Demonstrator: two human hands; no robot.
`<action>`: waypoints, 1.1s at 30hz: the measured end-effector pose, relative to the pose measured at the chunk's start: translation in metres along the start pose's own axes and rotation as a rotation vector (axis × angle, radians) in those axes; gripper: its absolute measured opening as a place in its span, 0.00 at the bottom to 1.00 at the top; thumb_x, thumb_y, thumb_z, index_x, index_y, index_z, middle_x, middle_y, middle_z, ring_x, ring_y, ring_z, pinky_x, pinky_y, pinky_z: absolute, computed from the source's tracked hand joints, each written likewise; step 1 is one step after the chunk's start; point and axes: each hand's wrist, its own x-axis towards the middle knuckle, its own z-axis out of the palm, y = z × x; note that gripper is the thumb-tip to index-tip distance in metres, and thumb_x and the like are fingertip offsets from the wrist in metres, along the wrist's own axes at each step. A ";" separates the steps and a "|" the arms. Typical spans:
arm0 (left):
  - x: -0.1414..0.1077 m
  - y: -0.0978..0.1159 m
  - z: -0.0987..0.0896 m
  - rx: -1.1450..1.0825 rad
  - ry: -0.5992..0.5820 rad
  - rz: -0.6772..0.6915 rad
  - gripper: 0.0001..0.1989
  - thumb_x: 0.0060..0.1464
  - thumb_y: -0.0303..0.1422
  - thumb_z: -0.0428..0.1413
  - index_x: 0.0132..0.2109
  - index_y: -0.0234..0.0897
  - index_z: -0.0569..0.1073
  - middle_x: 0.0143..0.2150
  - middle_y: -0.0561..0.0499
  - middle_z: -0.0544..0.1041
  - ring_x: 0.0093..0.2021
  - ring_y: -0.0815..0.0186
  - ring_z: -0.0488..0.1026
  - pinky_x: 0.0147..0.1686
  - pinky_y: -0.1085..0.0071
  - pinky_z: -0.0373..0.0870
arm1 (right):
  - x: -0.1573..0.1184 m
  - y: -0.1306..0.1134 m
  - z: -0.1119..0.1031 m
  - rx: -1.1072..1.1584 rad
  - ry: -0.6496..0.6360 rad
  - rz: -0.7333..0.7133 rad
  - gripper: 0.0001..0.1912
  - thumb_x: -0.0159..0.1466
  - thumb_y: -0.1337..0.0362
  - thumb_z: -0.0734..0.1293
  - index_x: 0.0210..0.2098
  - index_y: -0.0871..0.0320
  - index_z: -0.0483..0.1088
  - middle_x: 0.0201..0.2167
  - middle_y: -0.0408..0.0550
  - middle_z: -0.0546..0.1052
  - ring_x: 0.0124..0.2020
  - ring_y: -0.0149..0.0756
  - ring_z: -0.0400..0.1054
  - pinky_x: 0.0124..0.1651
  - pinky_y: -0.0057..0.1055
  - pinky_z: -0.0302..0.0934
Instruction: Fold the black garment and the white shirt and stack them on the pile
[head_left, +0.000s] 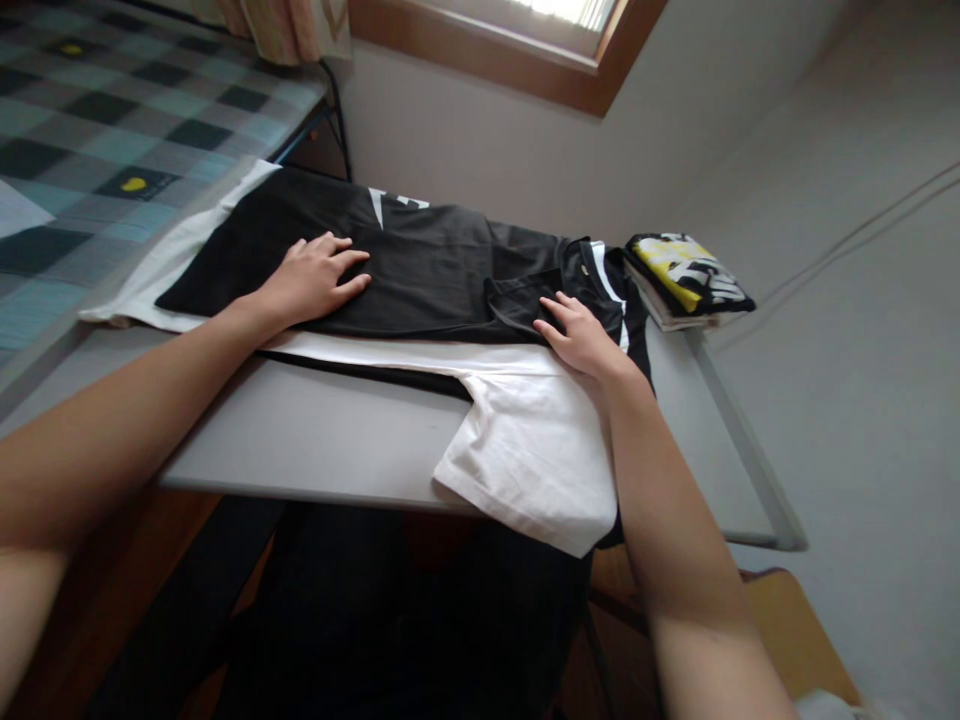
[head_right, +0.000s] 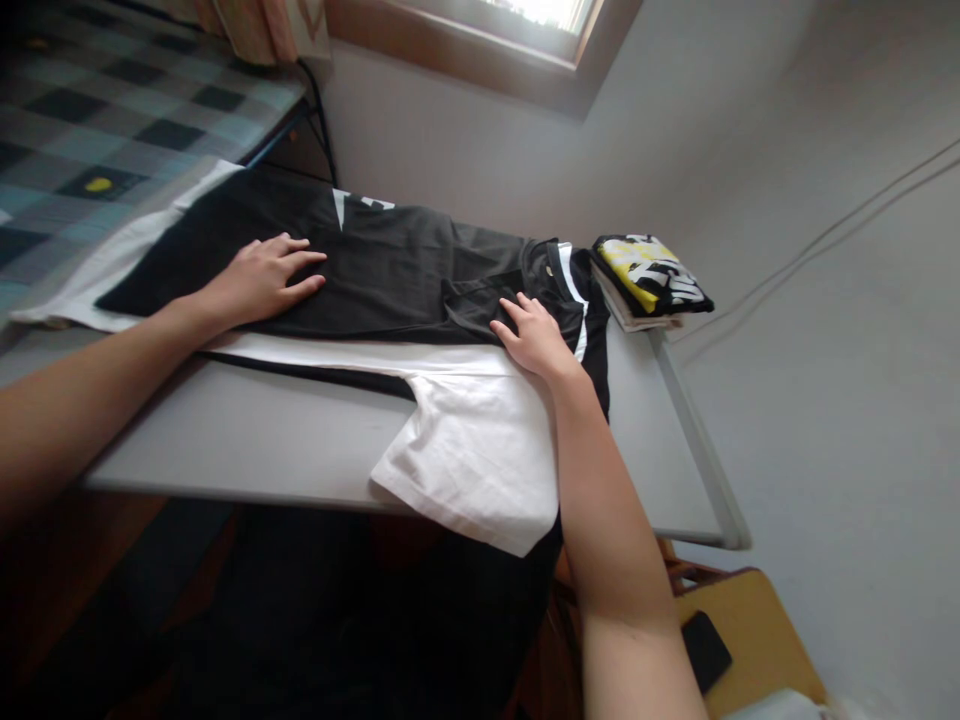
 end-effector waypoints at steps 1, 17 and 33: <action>0.000 0.000 0.000 0.002 0.003 0.002 0.32 0.66 0.51 0.40 0.69 0.43 0.65 0.72 0.45 0.61 0.74 0.48 0.51 0.70 0.48 0.46 | 0.000 0.000 0.000 0.000 -0.001 0.000 0.33 0.70 0.48 0.63 0.68 0.58 0.66 0.72 0.57 0.61 0.73 0.55 0.51 0.73 0.54 0.47; -0.002 0.004 -0.005 -0.079 -0.019 -0.020 0.37 0.65 0.57 0.39 0.69 0.40 0.65 0.73 0.48 0.60 0.74 0.48 0.49 0.72 0.46 0.42 | 0.000 -0.002 -0.002 0.026 -0.014 0.021 0.34 0.69 0.45 0.64 0.68 0.56 0.65 0.72 0.55 0.61 0.73 0.56 0.50 0.74 0.56 0.46; -0.002 0.006 -0.006 -0.060 -0.024 -0.012 0.31 0.69 0.49 0.43 0.69 0.35 0.65 0.75 0.42 0.57 0.75 0.48 0.49 0.72 0.46 0.42 | 0.000 -0.004 -0.002 0.011 -0.024 0.037 0.34 0.69 0.46 0.64 0.69 0.57 0.65 0.72 0.57 0.60 0.73 0.57 0.50 0.74 0.55 0.45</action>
